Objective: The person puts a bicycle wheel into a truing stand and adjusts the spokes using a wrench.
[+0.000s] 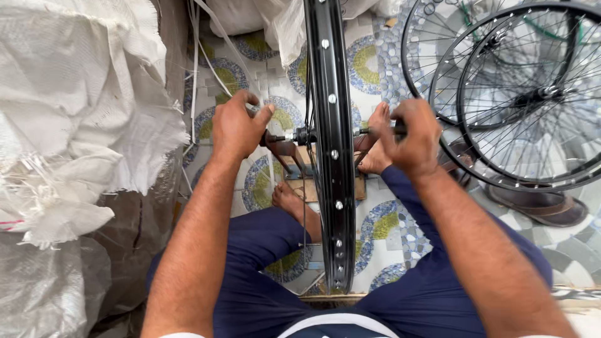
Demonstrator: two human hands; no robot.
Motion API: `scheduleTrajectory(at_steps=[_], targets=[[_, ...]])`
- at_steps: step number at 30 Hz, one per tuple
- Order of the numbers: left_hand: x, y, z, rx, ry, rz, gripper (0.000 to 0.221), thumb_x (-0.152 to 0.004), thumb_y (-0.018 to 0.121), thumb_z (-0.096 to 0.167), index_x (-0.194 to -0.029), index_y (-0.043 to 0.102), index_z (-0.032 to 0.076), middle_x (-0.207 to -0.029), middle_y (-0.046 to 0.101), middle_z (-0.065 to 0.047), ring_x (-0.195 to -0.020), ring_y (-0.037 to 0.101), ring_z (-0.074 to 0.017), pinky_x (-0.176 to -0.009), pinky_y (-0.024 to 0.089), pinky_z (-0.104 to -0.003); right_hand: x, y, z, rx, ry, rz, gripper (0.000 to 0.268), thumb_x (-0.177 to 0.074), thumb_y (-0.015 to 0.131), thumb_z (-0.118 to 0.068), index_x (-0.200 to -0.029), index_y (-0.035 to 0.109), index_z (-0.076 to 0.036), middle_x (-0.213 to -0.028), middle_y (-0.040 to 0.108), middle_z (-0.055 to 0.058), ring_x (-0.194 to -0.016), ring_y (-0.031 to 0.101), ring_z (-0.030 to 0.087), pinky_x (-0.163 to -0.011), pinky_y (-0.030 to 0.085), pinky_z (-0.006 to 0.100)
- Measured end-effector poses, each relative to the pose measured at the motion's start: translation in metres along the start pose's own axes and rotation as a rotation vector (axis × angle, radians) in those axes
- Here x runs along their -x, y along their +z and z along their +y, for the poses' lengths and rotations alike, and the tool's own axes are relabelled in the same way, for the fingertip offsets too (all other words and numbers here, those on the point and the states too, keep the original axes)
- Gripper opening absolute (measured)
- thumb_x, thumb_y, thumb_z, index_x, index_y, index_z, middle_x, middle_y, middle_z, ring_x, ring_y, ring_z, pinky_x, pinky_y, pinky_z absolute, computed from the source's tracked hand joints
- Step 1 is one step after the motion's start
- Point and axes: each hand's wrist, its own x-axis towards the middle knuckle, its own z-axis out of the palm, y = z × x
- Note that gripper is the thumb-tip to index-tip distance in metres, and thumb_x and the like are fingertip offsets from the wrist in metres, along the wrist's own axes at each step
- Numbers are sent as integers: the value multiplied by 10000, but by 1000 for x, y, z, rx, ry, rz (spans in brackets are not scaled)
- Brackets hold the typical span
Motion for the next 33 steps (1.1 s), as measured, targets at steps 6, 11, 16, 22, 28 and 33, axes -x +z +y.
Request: scheduleTrajectory(at_steps=[6,11,16,22,28,33], targets=[[-7,3,-8,91,20,15,405,-898,790,392,-1080,693,44,-853,758,-160,-792,755,-313,-744,568,-448,-29,-4,17,-112,548,-454,302,-1023,801,-312,-963,685,-39,-832,669,83,-762,666,231,-670,511,336],[-4,12,-14,114,7,16,404,-893,785,402,-1080,692,56,-854,761,-154,-766,758,-281,-731,574,-431,-1,-6,3,-126,-47,-74,289,-943,797,-165,-969,632,72,-924,624,205,-830,634,282,-693,552,383],[-4,13,-20,108,93,54,391,-913,782,404,-1056,695,50,-827,761,-159,-745,761,-259,-735,586,-430,-32,-3,23,-275,951,-634,186,-965,645,-192,-883,656,-25,-799,618,127,-660,581,296,-550,444,442],[-2,16,-24,83,148,126,388,-920,792,399,-1063,705,48,-791,748,-125,-765,735,-282,-704,558,-464,3,2,8,28,-202,78,271,-1081,720,-200,-1023,686,63,-904,649,222,-832,653,348,-757,527,417],[-10,8,-15,22,238,182,410,-883,831,408,-1022,722,38,-760,756,-145,-836,686,-340,-703,540,-481,-44,-4,10,52,811,-559,124,-949,632,-212,-933,636,-89,-774,627,134,-601,599,251,-521,454,398],[11,10,-19,581,234,285,310,-990,743,326,-1088,694,36,-945,766,-112,-868,753,-274,-802,591,-372,1,-4,-18,-59,-195,115,316,-1062,677,-224,-970,636,75,-967,620,202,-832,618,335,-687,553,362]])
